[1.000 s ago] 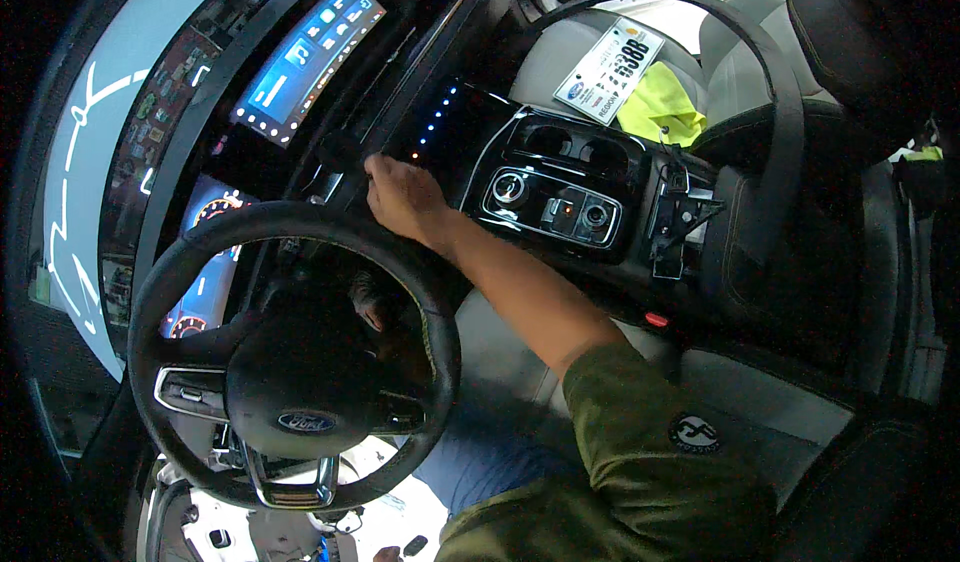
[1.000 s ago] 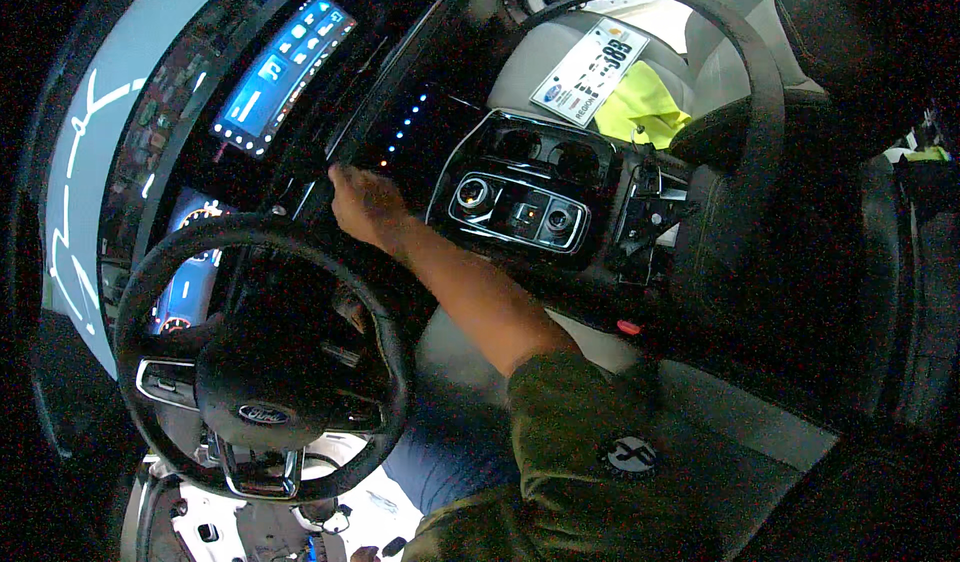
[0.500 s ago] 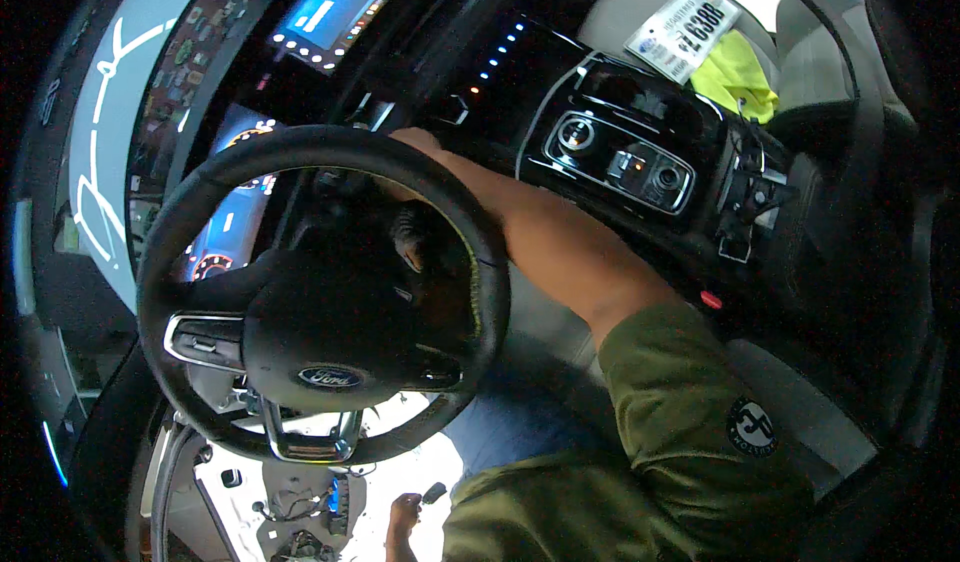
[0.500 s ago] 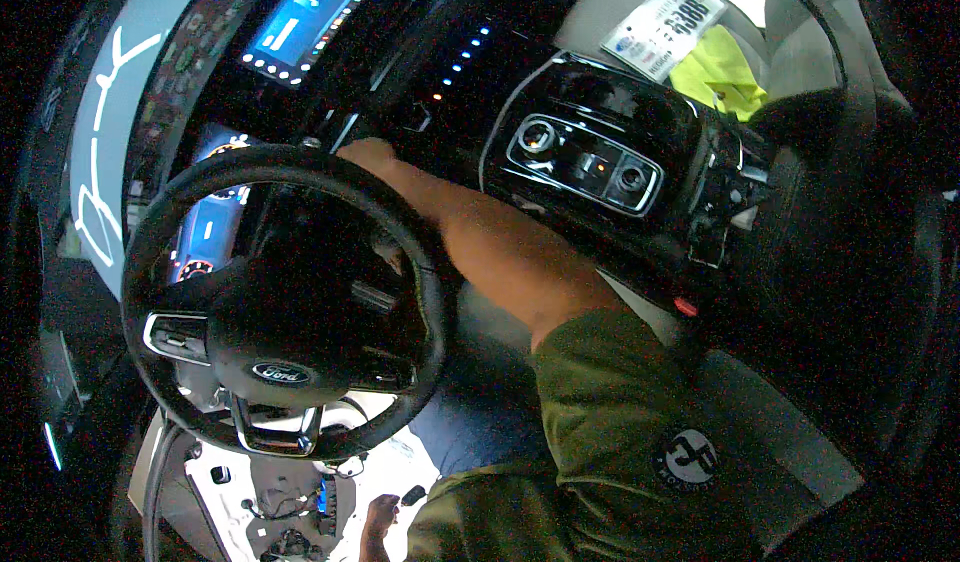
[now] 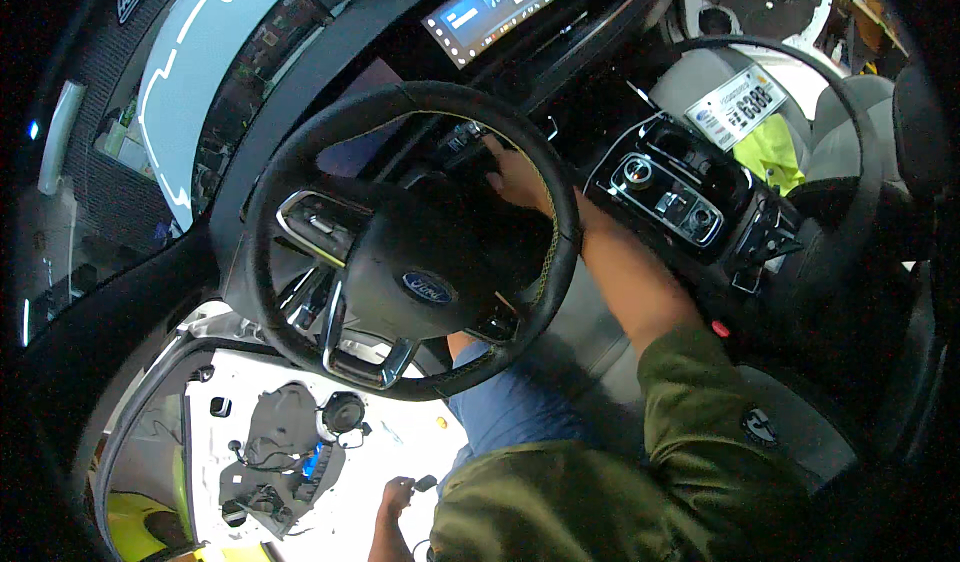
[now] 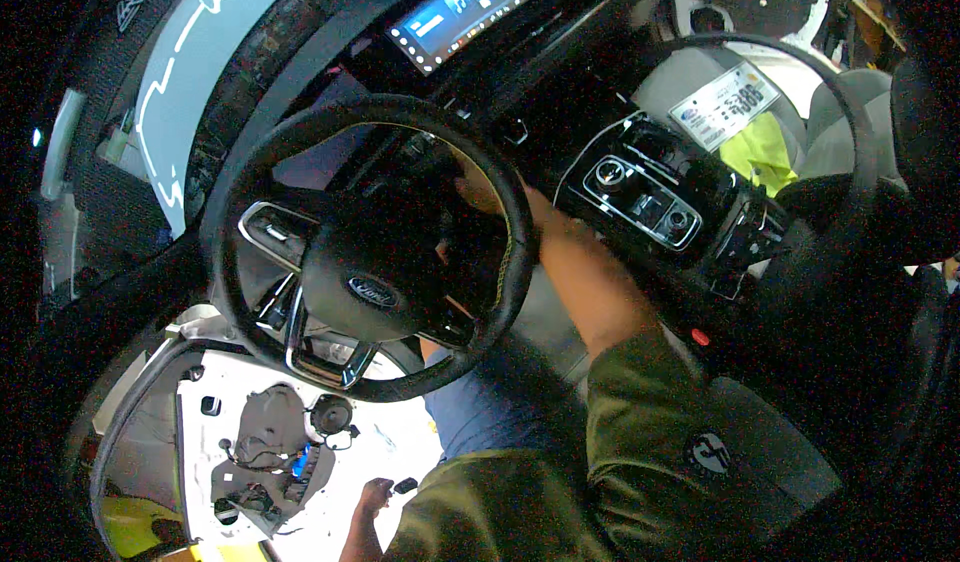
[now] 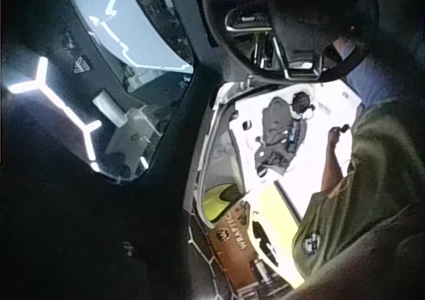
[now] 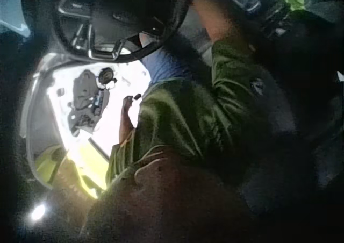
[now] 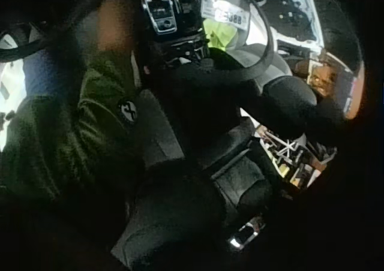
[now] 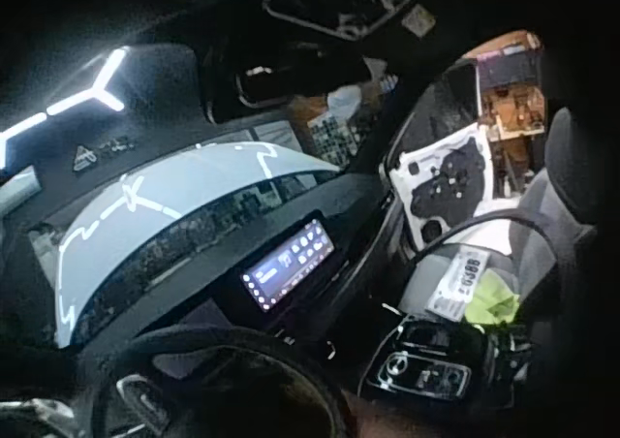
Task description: The person uses a screwdriver to pry and remove a plastic trim piece from the front wheel arch of a white car. They then enter the vehicle, start the engine, and briefly operate the steering wheel before exiting and returning to the wheel arch to continue working on the trim.
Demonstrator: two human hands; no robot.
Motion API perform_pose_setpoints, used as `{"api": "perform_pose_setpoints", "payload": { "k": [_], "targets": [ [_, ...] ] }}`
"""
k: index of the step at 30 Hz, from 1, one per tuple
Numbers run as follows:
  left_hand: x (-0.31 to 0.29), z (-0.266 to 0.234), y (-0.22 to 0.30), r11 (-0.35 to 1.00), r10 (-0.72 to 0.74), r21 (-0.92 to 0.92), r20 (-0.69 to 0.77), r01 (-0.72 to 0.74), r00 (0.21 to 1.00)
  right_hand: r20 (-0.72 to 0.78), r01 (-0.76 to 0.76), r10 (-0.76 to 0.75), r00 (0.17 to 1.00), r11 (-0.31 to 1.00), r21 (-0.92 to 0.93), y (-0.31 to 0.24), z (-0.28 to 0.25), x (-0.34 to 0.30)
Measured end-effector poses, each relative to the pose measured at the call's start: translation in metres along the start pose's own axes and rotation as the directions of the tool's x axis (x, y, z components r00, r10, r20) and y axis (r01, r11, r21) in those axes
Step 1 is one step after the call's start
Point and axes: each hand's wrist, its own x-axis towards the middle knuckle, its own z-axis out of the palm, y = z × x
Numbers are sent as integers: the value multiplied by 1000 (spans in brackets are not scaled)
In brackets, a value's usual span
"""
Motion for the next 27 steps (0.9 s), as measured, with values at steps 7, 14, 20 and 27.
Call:
{"api": "perform_pose_setpoints", "payload": {
  "k": [7,14,20,27],
  "targets": [
    [39,6,-18,992,7,-130,51,0,999,-192,-523,567,801,819,238,-16,-15,-156],
    [54,0,-55,913,57,-402,-46,-71,997,219,-673,644,733,734,93,-126,-5,-290],
    [44,12,-76,752,-7,-645,-213,-135,977,396,-319,337,854,941,-111,-172,-6,-287],
    [89,34,-222,854,283,-233,-545,-466,790,954,198,227,194,944,-265,-306,-25,-172]
  ]
}}
